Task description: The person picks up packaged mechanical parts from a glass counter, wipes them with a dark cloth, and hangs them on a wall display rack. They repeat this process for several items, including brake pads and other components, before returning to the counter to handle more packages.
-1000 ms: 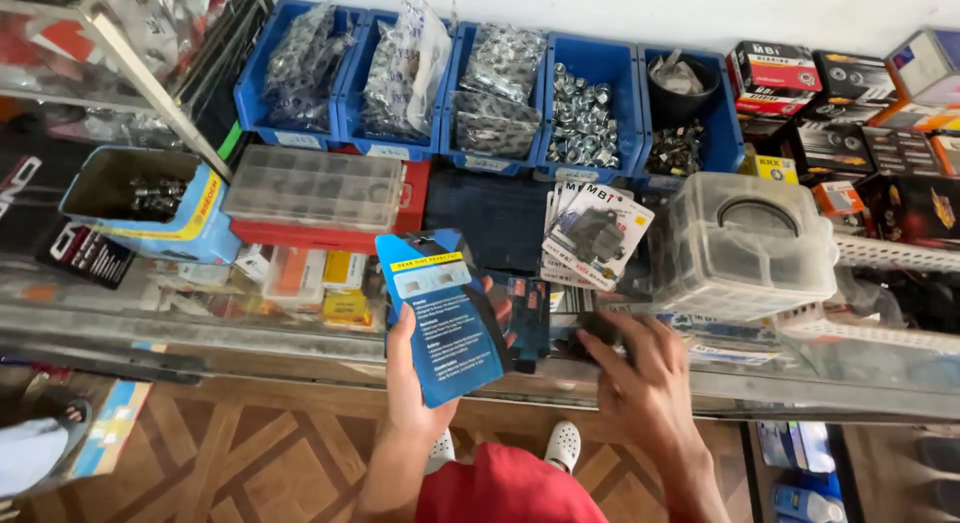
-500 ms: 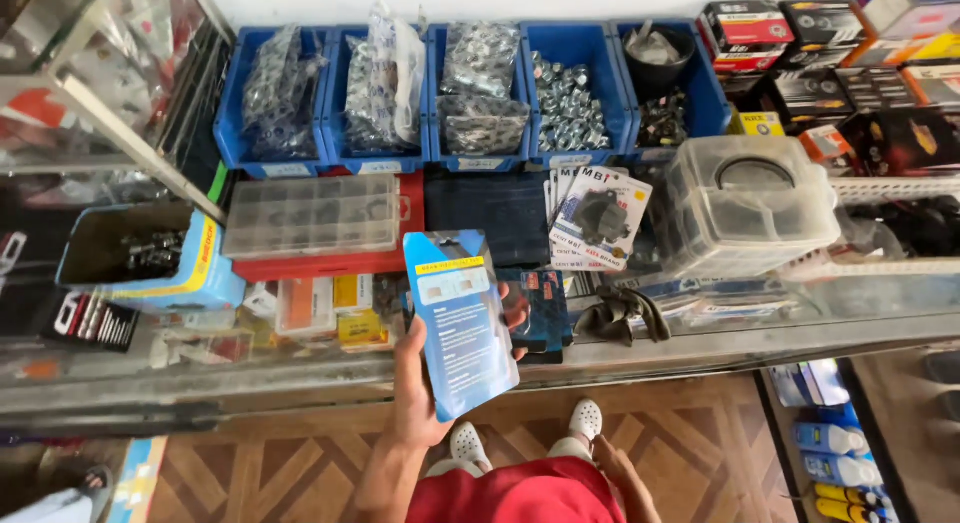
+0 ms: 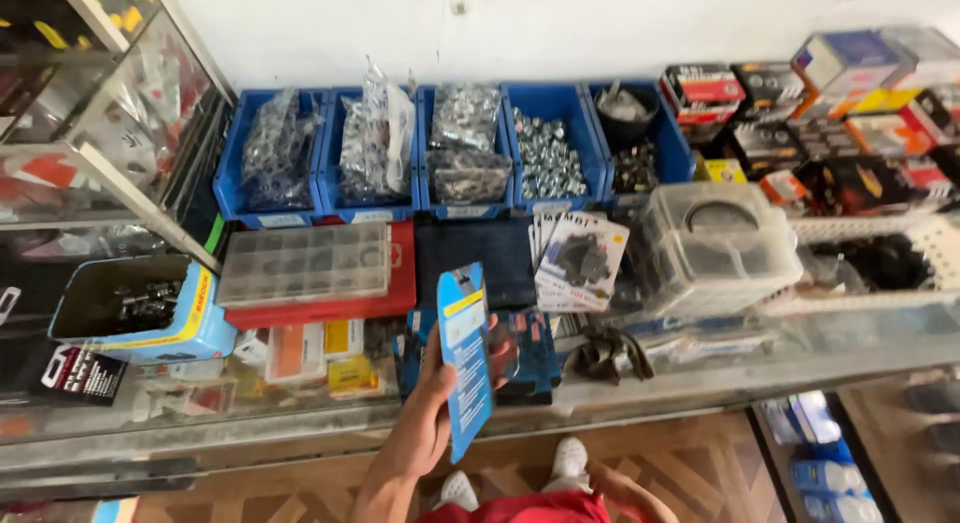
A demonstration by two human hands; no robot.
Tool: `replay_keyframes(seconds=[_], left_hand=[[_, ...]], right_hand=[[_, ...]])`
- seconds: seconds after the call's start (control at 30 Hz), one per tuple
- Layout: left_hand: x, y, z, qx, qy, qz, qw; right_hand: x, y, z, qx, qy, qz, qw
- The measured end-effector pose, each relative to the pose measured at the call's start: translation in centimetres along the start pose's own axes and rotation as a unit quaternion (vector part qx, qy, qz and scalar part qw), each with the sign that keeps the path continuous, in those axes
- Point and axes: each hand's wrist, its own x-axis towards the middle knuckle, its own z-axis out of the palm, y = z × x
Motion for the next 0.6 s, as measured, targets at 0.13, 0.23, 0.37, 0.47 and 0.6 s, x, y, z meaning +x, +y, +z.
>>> replay_keyframes(seconds=[0.13,0.23,0.37,0.47,0.6], left_hand=[[2.6,2.2,3.2,0.261,0.074,-0.010,0.962],[6.5,4.3,8.6,0.456,0.113,-0.007,0.883],[11.7,4.3,13.4,0.594,0.110,0.066,0.794],[17.5,3.5,15.2,0.598,0.113,0.095,0.788],[21.1,5.8,17.8,0.603,0.074,0.293,0.739]], right_hand=[[6.1,14.8,4.0,0.147,-0.250,-0.045,0.956],[12.6,10.8,-3.5,0.268,-0.331,-0.030,0.905],[19.6,4.6,-12.4,0.134,-0.170,-0.271,0.938],[24.8,5.2,-12.5,0.165,-0.156,-0.320,0.920],[30.3,4.7,-15.4,0.162,0.014,-0.332,0.929]])
